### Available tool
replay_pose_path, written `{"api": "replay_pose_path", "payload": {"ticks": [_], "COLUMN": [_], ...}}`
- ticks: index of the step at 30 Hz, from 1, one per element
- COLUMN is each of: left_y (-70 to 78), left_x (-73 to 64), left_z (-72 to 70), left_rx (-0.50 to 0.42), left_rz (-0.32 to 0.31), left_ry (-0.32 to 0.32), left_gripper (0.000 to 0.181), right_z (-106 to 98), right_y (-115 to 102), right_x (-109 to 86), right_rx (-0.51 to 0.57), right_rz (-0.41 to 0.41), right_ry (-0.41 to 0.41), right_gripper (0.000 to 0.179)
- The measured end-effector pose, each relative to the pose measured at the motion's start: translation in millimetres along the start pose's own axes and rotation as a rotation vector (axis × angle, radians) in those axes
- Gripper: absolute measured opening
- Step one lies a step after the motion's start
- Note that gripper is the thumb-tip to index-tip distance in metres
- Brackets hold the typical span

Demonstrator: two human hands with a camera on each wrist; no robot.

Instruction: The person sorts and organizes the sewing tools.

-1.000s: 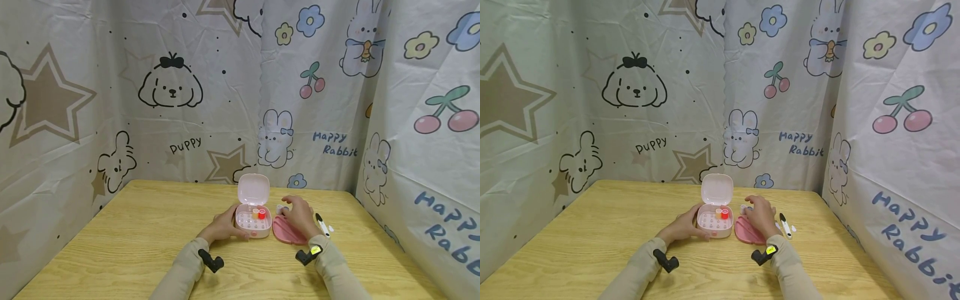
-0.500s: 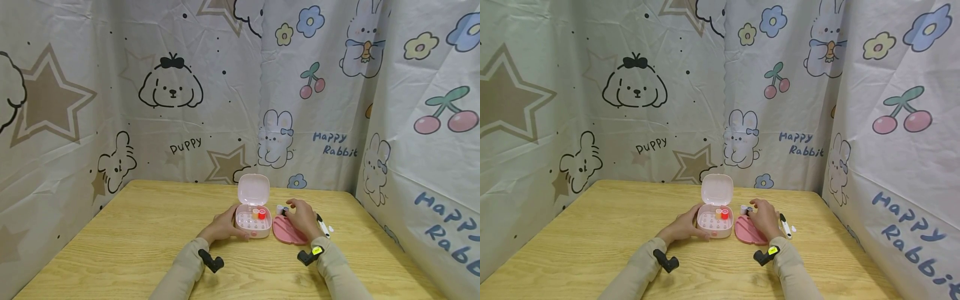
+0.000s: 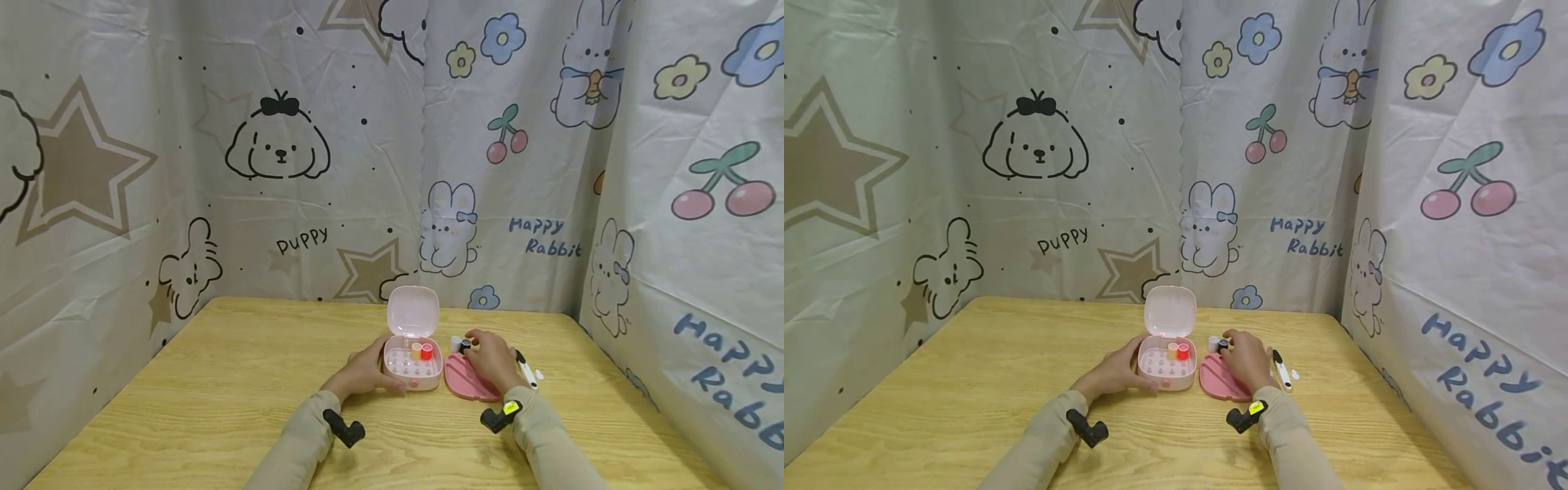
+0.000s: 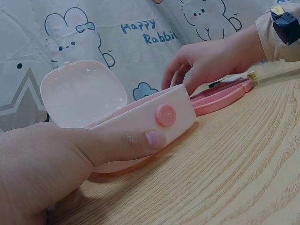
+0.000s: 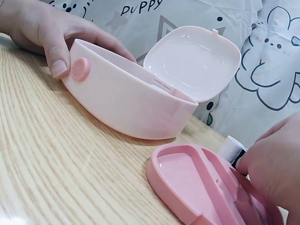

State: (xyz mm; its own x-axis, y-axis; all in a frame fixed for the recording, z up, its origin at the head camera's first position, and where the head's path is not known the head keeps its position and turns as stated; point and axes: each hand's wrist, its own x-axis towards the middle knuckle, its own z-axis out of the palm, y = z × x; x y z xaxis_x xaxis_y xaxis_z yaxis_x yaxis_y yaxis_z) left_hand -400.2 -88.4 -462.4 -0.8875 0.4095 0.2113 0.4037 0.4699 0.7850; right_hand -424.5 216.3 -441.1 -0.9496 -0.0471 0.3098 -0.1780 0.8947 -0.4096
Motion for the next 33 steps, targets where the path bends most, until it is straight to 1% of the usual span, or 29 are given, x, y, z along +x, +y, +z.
{"api": "replay_pose_path", "payload": {"ticks": [8, 21, 25, 30, 33], "left_y": [2.4, 2.4, 3.2, 3.2, 3.2], "left_x": [-1.3, -1.7, -2.2, -2.7, -2.7], "left_z": [0.1, -0.6, -0.5, 0.0, 0.3], "left_rx": [-0.004, -0.008, -0.019, -0.034, -0.03], "left_rz": [-0.024, -0.007, -0.013, -0.028, -0.019], "left_ry": [0.002, -0.006, -0.002, 0.002, 0.0], "left_gripper": [0.114, 0.113, 0.114, 0.114, 0.114], "right_z": [3.3, 6.4, 6.2, 6.1, 5.5], "right_y": [-1.2, -2.4, -3.0, -5.0, -5.0], "right_x": [2.4, 2.6, 2.8, 3.7, 3.4], "right_rx": [-0.007, -0.033, -0.046, -0.05, -0.053], "right_rz": [0.002, 0.007, 0.0, 0.014, 0.019], "right_ry": [-0.004, 0.009, 0.013, 0.005, -0.004], "right_gripper": [0.027, 0.024, 0.024, 0.023, 0.024]}}
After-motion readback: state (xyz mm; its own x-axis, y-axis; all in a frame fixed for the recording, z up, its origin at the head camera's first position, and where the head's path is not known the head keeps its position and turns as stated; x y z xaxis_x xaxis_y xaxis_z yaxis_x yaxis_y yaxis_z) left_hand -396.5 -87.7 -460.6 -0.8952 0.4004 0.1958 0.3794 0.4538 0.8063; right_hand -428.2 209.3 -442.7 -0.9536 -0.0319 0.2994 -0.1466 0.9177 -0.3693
